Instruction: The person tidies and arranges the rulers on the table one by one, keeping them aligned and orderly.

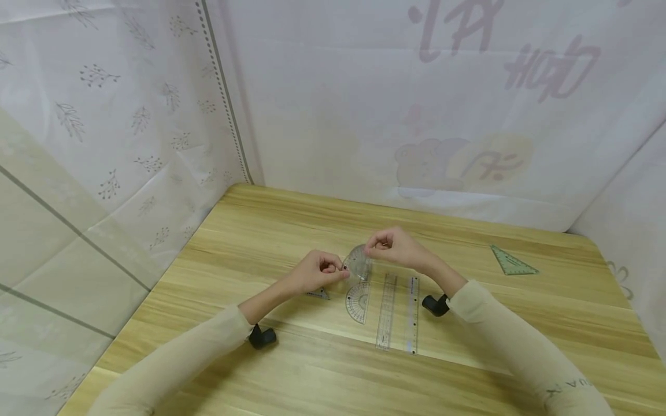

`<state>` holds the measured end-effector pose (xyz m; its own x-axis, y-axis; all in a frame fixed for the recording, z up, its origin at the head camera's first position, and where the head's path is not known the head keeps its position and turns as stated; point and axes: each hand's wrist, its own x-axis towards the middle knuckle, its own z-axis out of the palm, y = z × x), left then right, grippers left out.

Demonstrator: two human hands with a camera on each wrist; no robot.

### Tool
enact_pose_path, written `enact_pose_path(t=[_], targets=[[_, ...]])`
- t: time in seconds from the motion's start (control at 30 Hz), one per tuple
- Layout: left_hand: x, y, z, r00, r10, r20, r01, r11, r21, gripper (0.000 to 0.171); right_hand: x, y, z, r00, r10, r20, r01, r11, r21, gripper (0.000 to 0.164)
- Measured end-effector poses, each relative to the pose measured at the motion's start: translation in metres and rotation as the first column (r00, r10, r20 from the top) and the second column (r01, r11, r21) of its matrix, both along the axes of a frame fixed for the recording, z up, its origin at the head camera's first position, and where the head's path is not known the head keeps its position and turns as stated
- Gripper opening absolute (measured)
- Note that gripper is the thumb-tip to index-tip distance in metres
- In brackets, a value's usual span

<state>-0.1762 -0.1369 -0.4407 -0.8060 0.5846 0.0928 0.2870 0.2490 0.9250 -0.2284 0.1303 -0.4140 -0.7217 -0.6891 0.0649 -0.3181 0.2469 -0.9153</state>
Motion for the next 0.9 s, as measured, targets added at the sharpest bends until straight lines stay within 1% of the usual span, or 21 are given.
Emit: enact_pose_path(t=[0.17, 0.27, 0.43, 0.53, 0.63, 0.73, 0.83, 0.9], targets=[[0.005, -0.002, 0.000, 0.999, -0.027, 0.017, 0.026, 1.000, 0.015, 0.021, 0.002, 0.001, 0.002, 0.999, 0.044, 0.015, -0.044, 0.999, 0.011, 0.017], [0.006, -0.003, -0.001, 0.999, -0.045, 0.029, 0.045, 0.999, 0.018, 0.021, 0.003, 0.001, 0.002, 0.998, 0.058, 0.019, -0.058, 0.998, 0.014, 0.015], [0.006, -0.005, -0.002, 0.992, -0.106, 0.071, 0.105, 0.994, 0.016, 0.021, 0.006, 0.001, 0.000, 0.997, 0.074, 0.027, -0.076, 0.995, 0.058, 0.017], [0.007, -0.007, -0.003, 0.987, -0.133, 0.088, 0.133, 0.991, 0.007, 0.022, 0.010, 0.000, -0.001, 0.995, 0.080, 0.051, -0.083, 0.995, 0.054, 0.019], [0.008, -0.009, -0.003, 0.986, -0.141, 0.088, 0.142, 0.990, -0.006, 0.021, 0.013, -0.001, -0.002, 0.995, 0.080, 0.052, -0.082, 0.996, 0.028, 0.018], [0.010, -0.011, -0.004, 0.988, -0.137, 0.078, 0.139, 0.990, -0.017, 0.021, 0.015, -0.002, -0.005, 0.996, 0.080, 0.042, -0.081, 0.997, 0.009, 0.017], [0.013, -0.012, -0.006, 0.988, -0.132, 0.075, 0.134, 0.991, -0.024, 0.021, 0.017, -0.003, -0.008, 0.996, 0.082, 0.035, -0.083, 0.997, 0.012, 0.016], [0.015, -0.013, -0.007, 0.989, -0.131, 0.070, 0.134, 0.991, -0.031, 0.021, 0.018, -0.004, -0.011, 0.996, 0.076, 0.047, -0.077, 0.997, 0.011, 0.015]])
